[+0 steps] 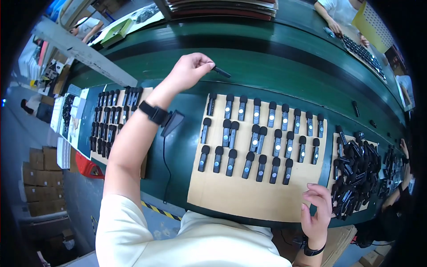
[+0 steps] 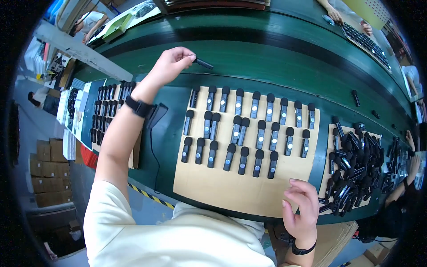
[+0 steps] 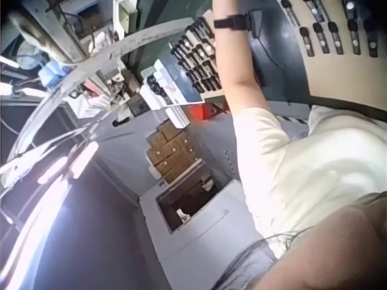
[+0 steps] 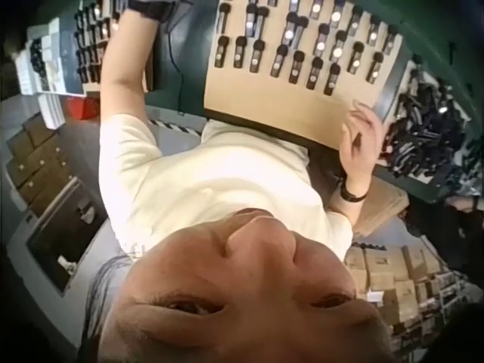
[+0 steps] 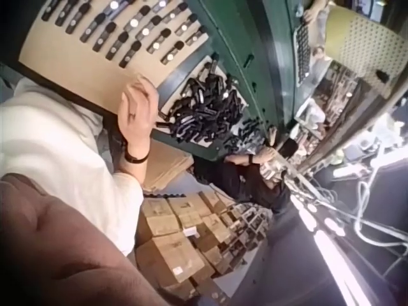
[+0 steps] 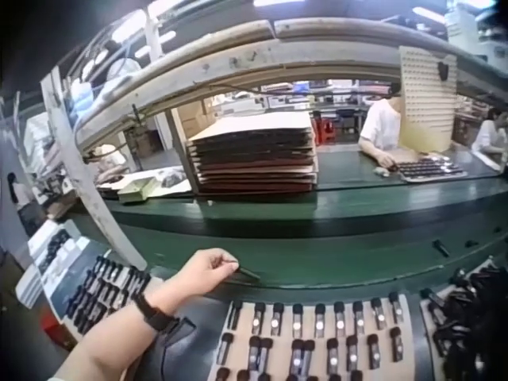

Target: Assembling small electronic components by placing them onto a template board at a factory workstation.

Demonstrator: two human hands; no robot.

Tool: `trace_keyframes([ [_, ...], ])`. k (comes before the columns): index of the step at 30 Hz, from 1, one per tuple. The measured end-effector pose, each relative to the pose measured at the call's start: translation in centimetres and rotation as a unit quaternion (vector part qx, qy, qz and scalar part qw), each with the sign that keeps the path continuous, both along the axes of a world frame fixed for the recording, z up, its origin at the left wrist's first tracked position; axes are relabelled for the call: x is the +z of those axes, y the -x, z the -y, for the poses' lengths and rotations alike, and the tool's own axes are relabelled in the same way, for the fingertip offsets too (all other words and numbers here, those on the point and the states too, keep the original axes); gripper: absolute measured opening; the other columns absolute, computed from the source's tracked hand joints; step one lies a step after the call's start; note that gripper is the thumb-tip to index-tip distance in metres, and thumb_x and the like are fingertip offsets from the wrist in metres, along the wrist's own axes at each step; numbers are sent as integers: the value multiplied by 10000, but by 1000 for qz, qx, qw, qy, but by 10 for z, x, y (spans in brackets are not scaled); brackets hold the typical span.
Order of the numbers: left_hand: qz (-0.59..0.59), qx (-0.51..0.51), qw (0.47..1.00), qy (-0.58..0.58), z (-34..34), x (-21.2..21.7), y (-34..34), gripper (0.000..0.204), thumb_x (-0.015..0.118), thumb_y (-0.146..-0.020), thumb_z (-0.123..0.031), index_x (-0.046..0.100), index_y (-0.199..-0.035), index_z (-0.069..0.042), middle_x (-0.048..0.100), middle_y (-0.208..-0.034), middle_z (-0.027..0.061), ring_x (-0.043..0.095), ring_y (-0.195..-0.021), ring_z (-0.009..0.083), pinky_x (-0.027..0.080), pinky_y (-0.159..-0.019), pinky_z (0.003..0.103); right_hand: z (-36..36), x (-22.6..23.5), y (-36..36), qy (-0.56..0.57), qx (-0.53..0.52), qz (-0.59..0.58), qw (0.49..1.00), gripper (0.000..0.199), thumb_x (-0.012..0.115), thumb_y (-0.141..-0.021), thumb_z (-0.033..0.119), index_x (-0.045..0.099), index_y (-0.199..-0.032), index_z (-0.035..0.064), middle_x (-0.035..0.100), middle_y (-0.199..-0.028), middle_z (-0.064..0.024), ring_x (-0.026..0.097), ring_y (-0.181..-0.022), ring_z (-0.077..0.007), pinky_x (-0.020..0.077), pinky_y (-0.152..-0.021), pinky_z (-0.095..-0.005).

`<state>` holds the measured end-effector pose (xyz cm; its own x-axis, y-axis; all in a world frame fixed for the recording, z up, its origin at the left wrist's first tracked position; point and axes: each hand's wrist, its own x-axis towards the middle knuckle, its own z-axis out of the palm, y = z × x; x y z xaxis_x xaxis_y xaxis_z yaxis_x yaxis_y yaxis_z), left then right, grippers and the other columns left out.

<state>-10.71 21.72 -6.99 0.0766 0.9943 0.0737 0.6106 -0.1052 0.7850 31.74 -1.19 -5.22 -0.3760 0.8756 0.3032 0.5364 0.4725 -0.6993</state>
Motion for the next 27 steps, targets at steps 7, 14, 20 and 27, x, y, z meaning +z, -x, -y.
trace_keyframes([
  [7, 272, -22, 962, 3, 162, 56, -53, 151, 677, -862, -22, 647, -1007, 12, 663, -920, 56, 610, -821, 97, 509, -747, 250, 6, 8, 21, 20, 68, -76, 995, 235, 616, -795, -43, 587, -1024, -4, 568, -1191, -209, 613, -928, -260, 500, -820, -348],
  [14, 241, -166, 952, -86, 241, 30, -102, 217, 707, -790, 27, 636, -996, 27, 659, -952, 155, 632, -872, 234, 497, -790, 341, 5, 0, 80, 89, 89, -260, 957, 385, 721, -822, 52, 579, -1174, -14, 609, -1123, -197, 604, -906, -241, 498, -779, -318],
  [20, 252, -167, 950, -73, 251, 14, -116, 225, 711, -777, 35, 640, -991, 26, 663, -954, 155, 631, -865, 237, 491, -784, 337, -2, -11, 88, 51, 157, -188, 968, 398, 784, -759, 38, 609, -1113, -9, 645, -978, -146, 605, -820, -213, 487, -711, -291],
  [27, 263, -175, 947, -60, 249, 8, -123, 231, 716, -773, 31, 641, -992, 22, 666, -947, 151, 628, -861, 233, 488, -784, 338, 1, -15, 87, 38, 131, -184, 973, 315, 777, -740, -2, 636, -1021, 1, 641, -882, -107, 610, -751, -200, 465, -623, -283],
])
